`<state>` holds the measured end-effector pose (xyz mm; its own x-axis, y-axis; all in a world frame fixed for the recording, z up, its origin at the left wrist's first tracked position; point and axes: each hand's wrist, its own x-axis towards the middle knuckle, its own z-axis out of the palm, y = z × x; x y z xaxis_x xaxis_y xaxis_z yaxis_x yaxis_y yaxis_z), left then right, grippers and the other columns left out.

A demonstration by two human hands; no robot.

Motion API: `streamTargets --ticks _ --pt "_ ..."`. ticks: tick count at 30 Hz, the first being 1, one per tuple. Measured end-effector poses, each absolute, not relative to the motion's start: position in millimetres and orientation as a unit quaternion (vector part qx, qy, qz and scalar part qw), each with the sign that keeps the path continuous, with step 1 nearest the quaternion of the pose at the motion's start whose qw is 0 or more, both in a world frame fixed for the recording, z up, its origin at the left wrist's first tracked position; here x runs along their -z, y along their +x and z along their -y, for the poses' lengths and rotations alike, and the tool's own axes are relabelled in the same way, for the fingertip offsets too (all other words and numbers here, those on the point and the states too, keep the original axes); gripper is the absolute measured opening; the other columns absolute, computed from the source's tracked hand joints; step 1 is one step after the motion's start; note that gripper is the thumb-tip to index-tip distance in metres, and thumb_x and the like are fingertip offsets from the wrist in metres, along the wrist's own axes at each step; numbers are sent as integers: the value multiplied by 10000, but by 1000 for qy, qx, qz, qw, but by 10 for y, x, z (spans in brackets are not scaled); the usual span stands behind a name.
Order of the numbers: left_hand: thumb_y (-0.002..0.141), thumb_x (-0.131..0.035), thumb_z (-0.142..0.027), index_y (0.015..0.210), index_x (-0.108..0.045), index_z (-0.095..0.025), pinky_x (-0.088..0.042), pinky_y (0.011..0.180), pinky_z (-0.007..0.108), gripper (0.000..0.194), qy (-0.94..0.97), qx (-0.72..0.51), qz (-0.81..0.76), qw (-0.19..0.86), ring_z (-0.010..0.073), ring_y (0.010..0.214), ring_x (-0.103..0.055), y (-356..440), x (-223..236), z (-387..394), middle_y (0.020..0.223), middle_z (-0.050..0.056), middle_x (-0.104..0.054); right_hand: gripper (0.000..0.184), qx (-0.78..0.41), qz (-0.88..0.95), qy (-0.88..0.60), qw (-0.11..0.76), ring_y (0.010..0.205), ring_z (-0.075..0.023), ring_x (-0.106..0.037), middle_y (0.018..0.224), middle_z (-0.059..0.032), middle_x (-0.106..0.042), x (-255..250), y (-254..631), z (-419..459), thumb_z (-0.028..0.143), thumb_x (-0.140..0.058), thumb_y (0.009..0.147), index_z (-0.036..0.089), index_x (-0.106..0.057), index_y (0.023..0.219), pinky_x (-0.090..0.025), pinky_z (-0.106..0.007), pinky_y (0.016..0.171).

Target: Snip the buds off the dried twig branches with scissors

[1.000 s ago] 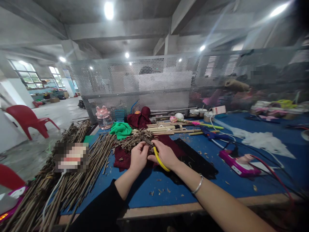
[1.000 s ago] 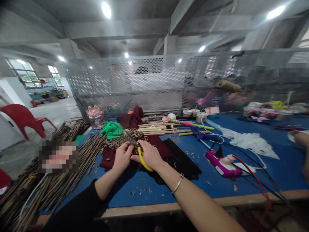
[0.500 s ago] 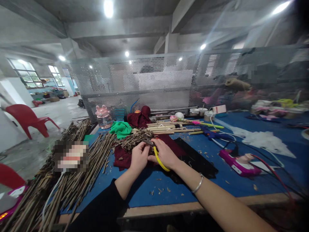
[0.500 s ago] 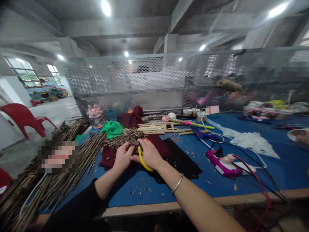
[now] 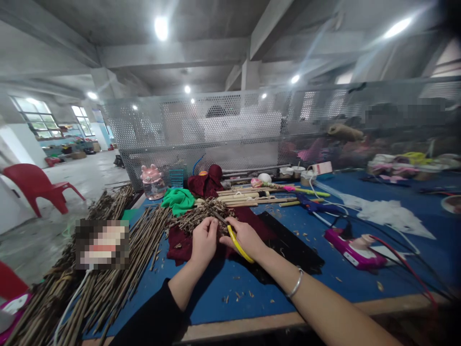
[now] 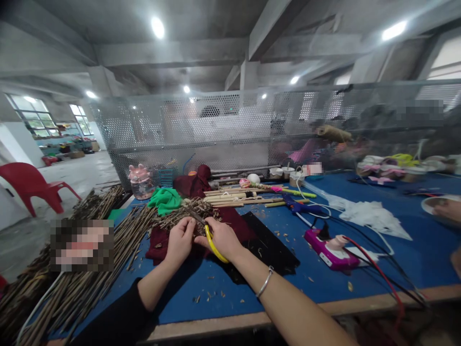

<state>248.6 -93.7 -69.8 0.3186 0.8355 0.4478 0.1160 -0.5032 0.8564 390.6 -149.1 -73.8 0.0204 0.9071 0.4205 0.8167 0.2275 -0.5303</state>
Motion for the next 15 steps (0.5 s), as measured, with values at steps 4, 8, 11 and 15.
streamTargets --ticks 4,8,11,15 --pt "829 -425 -333 784 -607 -155 -383 634 220 259 729 -479 -321 369 134 650 -528 2482 696 921 700 21 -614 554 -39 713 -611 342 905 -236 -569 1034 -94 -588 726 3902 1499 510 -609 708 195 -457 1138 -420 -314 741" --pt "819 -433 -307 749 -610 -151 -398 671 231 247 741 -471 -307 367 148 691 -551 2474 684 923 722 37 -628 525 -42 720 -601 344 942 -241 -555 1043 -102 -581 699 3889 1508 515 -596 723 194 -464 1116 -417 -325 775" --pt "830 -423 -318 765 -601 -146 -404 675 236 256 743 -469 -308 364 149 709 -550 2478 677 941 749 45 -628 446 -56 721 -598 346 822 -211 -570 933 -75 -602 683 3881 1508 521 -573 744 199 -492 1041 -418 -288 694" --pt "846 -401 -311 844 -573 -149 -411 705 241 237 728 -485 -298 382 142 745 -540 2506 688 968 792 39 -612 437 -61 720 -588 364 785 -191 -562 904 -63 -600 704 3877 1491 519 -571 750 190 -495 1027 -405 -266 682"
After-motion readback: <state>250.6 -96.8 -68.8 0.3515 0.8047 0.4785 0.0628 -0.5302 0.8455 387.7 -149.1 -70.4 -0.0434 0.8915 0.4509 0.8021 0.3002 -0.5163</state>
